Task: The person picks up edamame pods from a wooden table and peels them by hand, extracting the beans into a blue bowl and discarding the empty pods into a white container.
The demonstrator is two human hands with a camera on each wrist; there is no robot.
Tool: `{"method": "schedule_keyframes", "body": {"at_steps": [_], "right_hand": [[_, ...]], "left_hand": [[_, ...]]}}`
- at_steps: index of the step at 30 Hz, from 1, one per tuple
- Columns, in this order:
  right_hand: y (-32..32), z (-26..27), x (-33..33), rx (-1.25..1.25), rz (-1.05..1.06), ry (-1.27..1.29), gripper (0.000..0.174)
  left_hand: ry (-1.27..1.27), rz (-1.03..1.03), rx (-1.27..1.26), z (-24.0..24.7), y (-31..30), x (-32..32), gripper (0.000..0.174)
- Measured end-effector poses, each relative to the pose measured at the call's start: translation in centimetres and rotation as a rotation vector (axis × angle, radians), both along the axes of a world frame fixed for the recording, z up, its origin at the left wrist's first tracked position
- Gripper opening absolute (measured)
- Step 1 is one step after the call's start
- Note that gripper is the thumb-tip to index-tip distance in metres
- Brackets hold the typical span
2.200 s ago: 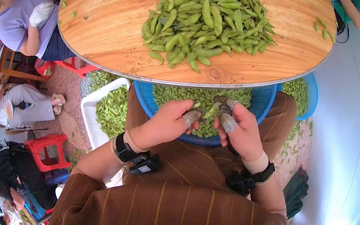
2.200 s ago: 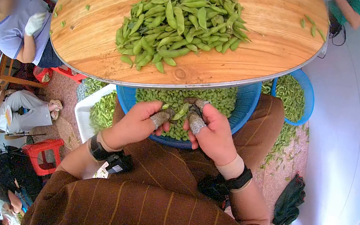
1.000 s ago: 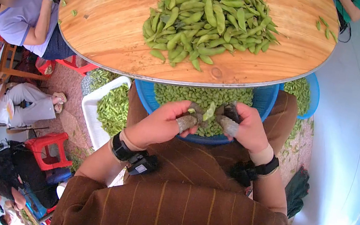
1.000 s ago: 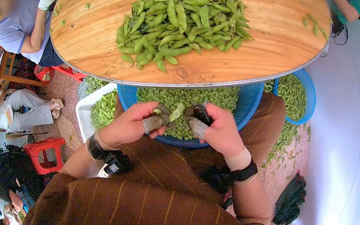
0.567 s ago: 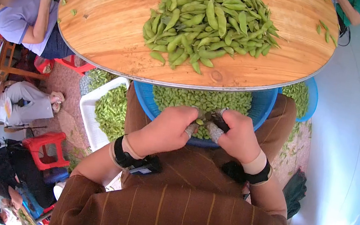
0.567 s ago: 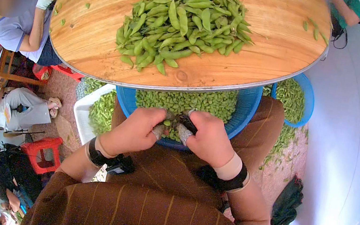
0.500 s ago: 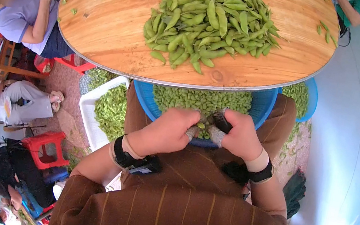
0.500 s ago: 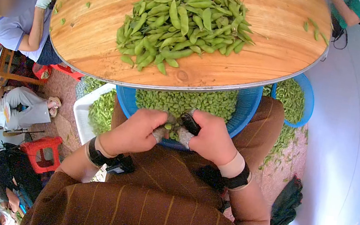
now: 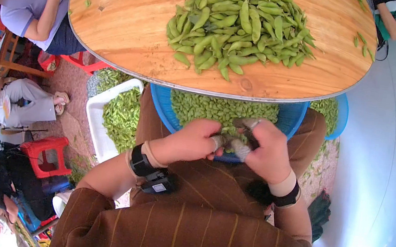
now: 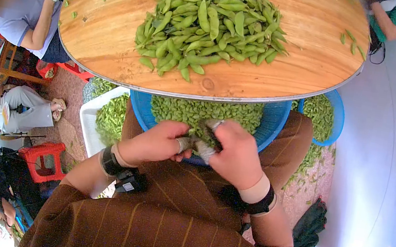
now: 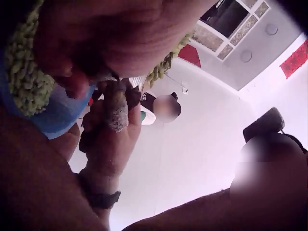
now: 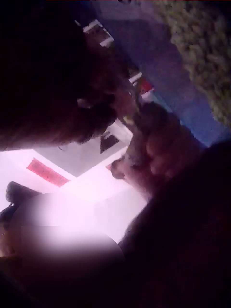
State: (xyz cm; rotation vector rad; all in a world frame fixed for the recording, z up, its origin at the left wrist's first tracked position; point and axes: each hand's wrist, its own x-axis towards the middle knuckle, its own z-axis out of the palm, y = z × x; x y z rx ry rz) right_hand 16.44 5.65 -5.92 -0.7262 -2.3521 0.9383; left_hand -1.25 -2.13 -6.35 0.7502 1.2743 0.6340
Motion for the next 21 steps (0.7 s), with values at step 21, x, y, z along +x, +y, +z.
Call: {"method": "schedule_keyframes", "body": {"at_steps": [21], "right_hand": [[1.0,0.8,0.0,0.176,-0.133,-0.49,0.022]], "left_hand": [[0.837,0.2,0.066,-2.7,-10.8,-12.0,0.015]]}}
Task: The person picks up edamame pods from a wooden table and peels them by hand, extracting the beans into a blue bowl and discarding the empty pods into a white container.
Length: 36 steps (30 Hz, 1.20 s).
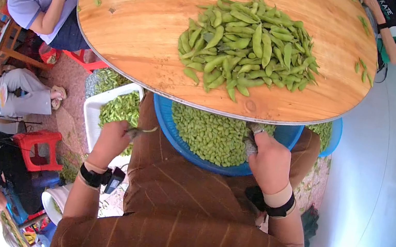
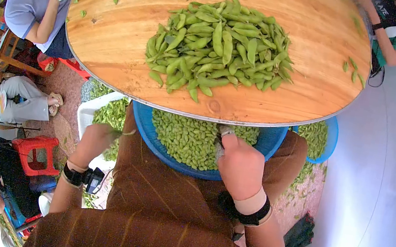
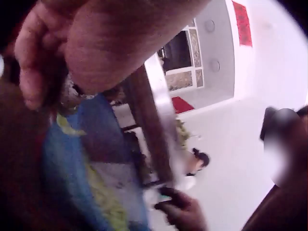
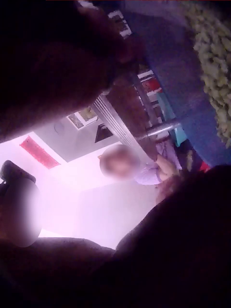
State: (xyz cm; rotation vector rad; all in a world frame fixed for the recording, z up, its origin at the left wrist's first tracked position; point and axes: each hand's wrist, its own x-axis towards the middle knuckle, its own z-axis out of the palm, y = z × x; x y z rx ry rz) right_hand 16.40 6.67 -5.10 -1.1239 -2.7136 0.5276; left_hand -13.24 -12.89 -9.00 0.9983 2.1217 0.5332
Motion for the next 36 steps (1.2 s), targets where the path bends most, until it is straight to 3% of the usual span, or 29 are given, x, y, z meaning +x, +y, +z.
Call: {"method": "schedule_keyframes", "body": {"at_steps": [2,6,8,9,14,16,20,23,27,31,34,36], "right_hand": [[0.3,0.4,-0.2,0.05,0.016,0.081,0.021],[0.4,2.9,-0.3,0.046,0.075,0.138,0.021],[0.7,4.6,-1.2,0.08,0.099,0.209,0.021],[0.8,5.1,-1.8,0.106,0.117,0.285,0.021],[2.1,5.6,-6.0,0.239,-0.014,0.472,0.017],[2.9,4.3,-6.8,0.344,-0.009,0.427,0.018],[2.4,5.6,-5.7,0.299,-0.038,0.493,0.019],[2.7,5.8,-4.4,0.129,-0.073,0.515,0.022],[3.3,4.8,-5.9,0.274,0.057,0.362,0.028],[2.8,5.2,-5.2,0.32,0.007,0.427,0.027],[1.2,6.7,-3.4,0.146,-0.052,0.584,0.026],[0.8,6.3,-2.0,-0.595,-0.032,0.741,0.023]], "left_hand": [[0.698,-0.11,-0.252,-1.6,-2.5,-1.1,0.013],[0.715,-0.06,-0.062,-0.8,-2.7,-1.2,0.009],[0.652,-0.009,0.324,0.4,-0.9,-0.2,0.01],[0.695,-0.01,0.225,0.7,-0.3,0.0,0.018],[0.663,-0.1,0.289,3.7,3.0,2.2,0.03],[0.479,-0.219,0.477,4.8,4.2,3.3,0.032],[0.349,-0.301,0.61,6.6,6.2,6.2,0.027],[0.187,-0.314,0.675,6.6,7.9,8.4,0.018],[0.201,-0.399,0.754,6.5,10.3,10.3,0.011],[0.225,-0.417,0.717,7.2,10.4,10.7,0.012],[0.094,-0.234,0.886,7.3,10.1,11.0,0.02],[-0.285,-0.288,0.79,6.6,10.3,11.2,0.016]]}}
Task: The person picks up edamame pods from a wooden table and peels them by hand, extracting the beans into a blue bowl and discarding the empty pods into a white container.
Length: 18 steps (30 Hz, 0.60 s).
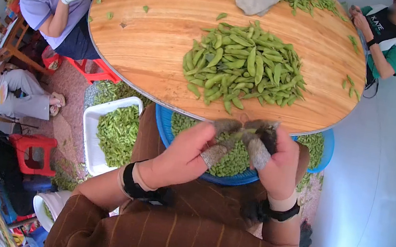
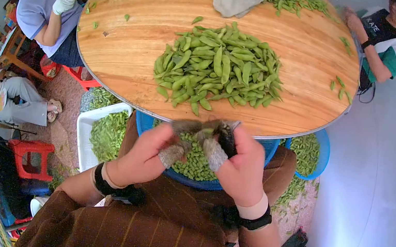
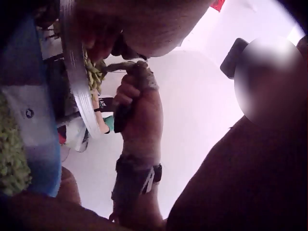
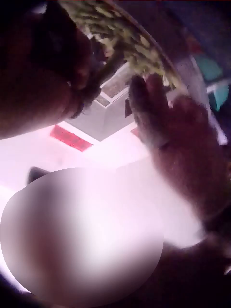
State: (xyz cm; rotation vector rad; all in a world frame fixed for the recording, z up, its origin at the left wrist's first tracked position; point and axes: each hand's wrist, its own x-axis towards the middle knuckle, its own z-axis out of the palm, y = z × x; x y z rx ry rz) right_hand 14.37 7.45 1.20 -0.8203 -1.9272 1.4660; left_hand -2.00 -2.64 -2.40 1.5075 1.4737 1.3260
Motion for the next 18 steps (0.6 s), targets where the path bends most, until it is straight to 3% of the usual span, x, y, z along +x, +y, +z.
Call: {"method": "schedule_keyframes", "body": {"at_steps": [1,2,3,5,8,10,12,15,18], "right_hand": [[-0.3,0.0,0.4,-0.354,0.087,0.113,0.021],[-0.5,-0.4,0.6,-0.48,0.111,0.131,0.017],[-0.5,-1.5,0.9,-0.506,0.104,0.164,0.016],[-0.7,-2.7,1.6,-0.546,0.084,0.195,0.015],[-0.8,-4.1,2.2,-0.385,0.052,-0.017,0.015],[-0.6,-5.3,2.1,0.158,0.029,-0.097,0.018],[-0.7,-5.3,2.1,0.109,0.02,-0.155,0.019],[-0.7,-5.8,2.1,0.235,0.013,-0.198,0.017],[-0.9,-6.3,2.2,0.066,-0.042,-0.305,0.018]], "left_hand": [[-0.002,-0.004,-0.001,0.0,0.1,0.1,0.016],[-0.278,-0.153,-0.226,0.4,0.3,0.2,0.017],[-0.554,-0.302,-0.454,0.5,0.4,0.3,0.018],[-0.581,-0.291,-0.441,0.0,0.5,0.5,0.017],[-0.611,-0.24,-0.401,-0.9,0.4,0.8,0.017],[-0.616,-0.198,-0.367,-1.4,0.3,0.9,0.017],[-0.506,-0.14,-0.341,-2.0,0.2,0.8,0.017],[-0.437,-0.089,-0.363,-2.2,0.2,0.5,0.017],[-0.418,-0.076,-0.38,-2.8,-0.1,0.2,0.015]]}}
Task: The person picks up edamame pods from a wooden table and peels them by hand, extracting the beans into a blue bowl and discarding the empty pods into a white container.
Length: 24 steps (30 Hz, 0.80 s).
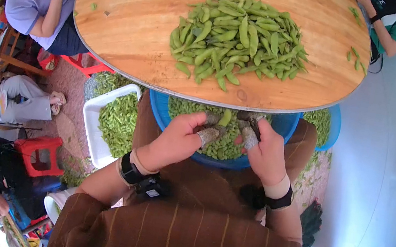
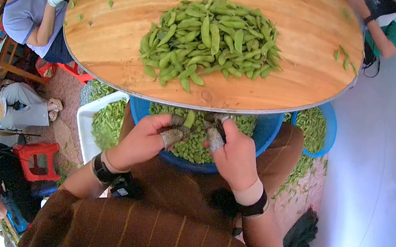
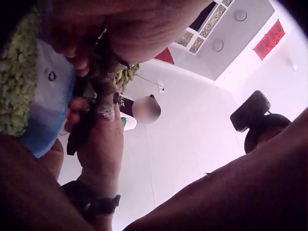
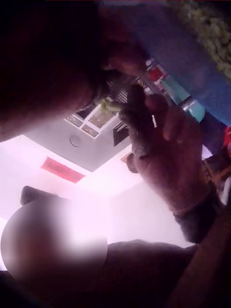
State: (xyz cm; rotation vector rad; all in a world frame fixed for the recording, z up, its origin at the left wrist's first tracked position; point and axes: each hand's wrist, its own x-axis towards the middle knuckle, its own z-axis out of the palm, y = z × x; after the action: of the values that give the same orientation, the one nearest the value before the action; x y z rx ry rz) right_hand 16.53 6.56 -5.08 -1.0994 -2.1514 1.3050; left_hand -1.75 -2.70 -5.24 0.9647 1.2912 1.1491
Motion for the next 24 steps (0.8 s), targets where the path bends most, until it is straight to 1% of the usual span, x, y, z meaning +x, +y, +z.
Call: {"method": "schedule_keyframes", "body": {"at_steps": [1,3,4,6,7,10,12,13,15,16,18,19,21,22,24], "right_hand": [[0.1,-0.3,0.0,0.052,0.005,0.001,0.018],[0.3,-1.5,0.3,0.13,0.025,-0.02,0.022],[0.3,-2.0,0.4,0.12,0.022,-0.028,0.022],[0.3,-2.6,0.6,0.124,0.082,-0.069,0.022],[0.3,-2.9,0.7,0.121,0.08,-0.072,0.022],[0.4,-3.2,0.7,0.156,0.098,-0.052,0.021],[0.3,-2.7,0.6,0.088,0.024,-0.117,0.02],[0.3,-2.8,0.6,0.087,0.025,-0.118,0.02],[0.3,-2.8,0.5,0.322,0.067,-0.147,0.021],[0.2,-2.4,0.5,0.322,0.066,-0.148,0.021],[-0.4,-0.9,0.4,-0.303,0.046,-0.196,0.019],[-0.6,-0.6,0.5,-0.299,0.049,-0.196,0.019],[-1.0,-0.3,0.7,-0.538,0.12,0.099,0.018],[-1.2,0.3,0.5,-0.536,0.123,0.099,0.018],[-1.3,1.6,0.2,-0.522,0.15,0.117,0.024]], "left_hand": [[-0.007,-0.004,-0.013,-0.3,0.0,-0.2,0.015],[0.183,-0.064,-0.055,-1.0,-0.2,-0.5,0.015],[0.176,-0.07,-0.065,-1.3,-0.3,-0.5,0.015],[0.179,-0.063,-0.044,-1.8,-0.4,-0.7,0.015],[0.166,-0.063,-0.08,-2.2,-0.5,-0.8,0.015],[0.154,-0.064,-0.086,-2.1,-0.6,-1.0,0.016],[0.17,-0.067,-0.078,-2.4,-0.7,-1.2,0.016],[0.186,-0.073,-0.071,-2.6,-0.8,-1.3,0.015],[0.195,-0.079,-0.073,-2.5,-0.8,-1.2,0.015],[0.206,-0.084,-0.072,-2.5,-0.7,-1.2,0.014],[0.185,-0.066,-0.095,-2.4,-0.7,-1.0,0.013],[0.165,-0.047,-0.12,-2.3,-0.7,-0.9,0.012],[0.161,-0.042,-0.083,-2.3,-0.7,-0.8,0.013],[0.156,-0.043,-0.049,-2.3,-0.7,-0.7,0.013],[0.152,-0.045,-0.048,-1.9,-0.6,-0.5,0.013]]}}
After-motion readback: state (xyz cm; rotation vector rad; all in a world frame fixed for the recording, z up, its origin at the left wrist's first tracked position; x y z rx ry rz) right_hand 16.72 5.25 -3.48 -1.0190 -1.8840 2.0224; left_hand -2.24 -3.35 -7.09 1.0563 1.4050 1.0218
